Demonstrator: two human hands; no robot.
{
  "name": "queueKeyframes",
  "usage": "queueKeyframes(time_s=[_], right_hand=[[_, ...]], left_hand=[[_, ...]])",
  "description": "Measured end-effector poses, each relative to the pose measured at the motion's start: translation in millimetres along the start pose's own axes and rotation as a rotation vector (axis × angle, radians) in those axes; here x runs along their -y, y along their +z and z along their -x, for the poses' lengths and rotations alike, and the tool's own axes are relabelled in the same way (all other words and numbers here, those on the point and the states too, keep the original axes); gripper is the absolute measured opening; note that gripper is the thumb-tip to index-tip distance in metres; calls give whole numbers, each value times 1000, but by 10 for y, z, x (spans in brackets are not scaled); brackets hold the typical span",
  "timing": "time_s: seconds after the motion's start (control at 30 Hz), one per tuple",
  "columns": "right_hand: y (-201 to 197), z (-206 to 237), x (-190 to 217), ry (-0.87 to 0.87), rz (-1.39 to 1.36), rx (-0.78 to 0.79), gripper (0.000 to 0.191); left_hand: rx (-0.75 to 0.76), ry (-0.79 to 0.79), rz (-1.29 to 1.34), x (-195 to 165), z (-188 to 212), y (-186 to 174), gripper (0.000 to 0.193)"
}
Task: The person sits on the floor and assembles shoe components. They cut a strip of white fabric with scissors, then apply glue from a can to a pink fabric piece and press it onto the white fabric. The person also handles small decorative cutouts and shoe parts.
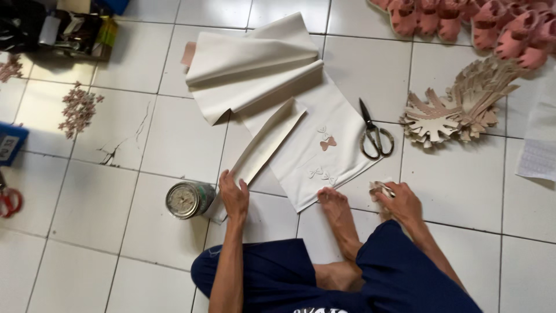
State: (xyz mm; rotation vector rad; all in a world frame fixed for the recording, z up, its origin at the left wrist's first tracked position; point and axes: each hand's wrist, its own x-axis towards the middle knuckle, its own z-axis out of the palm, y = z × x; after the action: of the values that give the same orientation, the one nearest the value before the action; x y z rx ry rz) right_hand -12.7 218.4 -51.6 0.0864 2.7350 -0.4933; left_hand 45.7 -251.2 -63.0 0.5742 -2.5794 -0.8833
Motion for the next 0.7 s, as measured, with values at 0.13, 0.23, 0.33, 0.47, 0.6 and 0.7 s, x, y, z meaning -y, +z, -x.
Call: queueKeyframes(time_s=[0.13, 0.23, 0.33, 0.47, 0.6, 0.7], right_hand=[[-200, 36, -42, 78, 213, 211, 85], [-261, -164, 43, 118, 234, 277, 86], [-166, -509, 269, -125, 4, 92, 87], [124, -1120, 801, -440, -132, 94, 91], [308, -1644, 1252, -652, -108, -87, 87], [472, -1831, 1468, -723, 33, -199, 66]], left_hand=[[39, 46, -94, 27, -231, -133, 38], [107, 32, -94, -42, -566, -11, 44], [114, 104, -104, -117, -1093, 251, 46], [80, 243, -236, -314, -1980, 638, 50], [466, 144, -467, -661, -2823, 851, 69], [785, 38, -611, -836, -3065, 1004, 84]])
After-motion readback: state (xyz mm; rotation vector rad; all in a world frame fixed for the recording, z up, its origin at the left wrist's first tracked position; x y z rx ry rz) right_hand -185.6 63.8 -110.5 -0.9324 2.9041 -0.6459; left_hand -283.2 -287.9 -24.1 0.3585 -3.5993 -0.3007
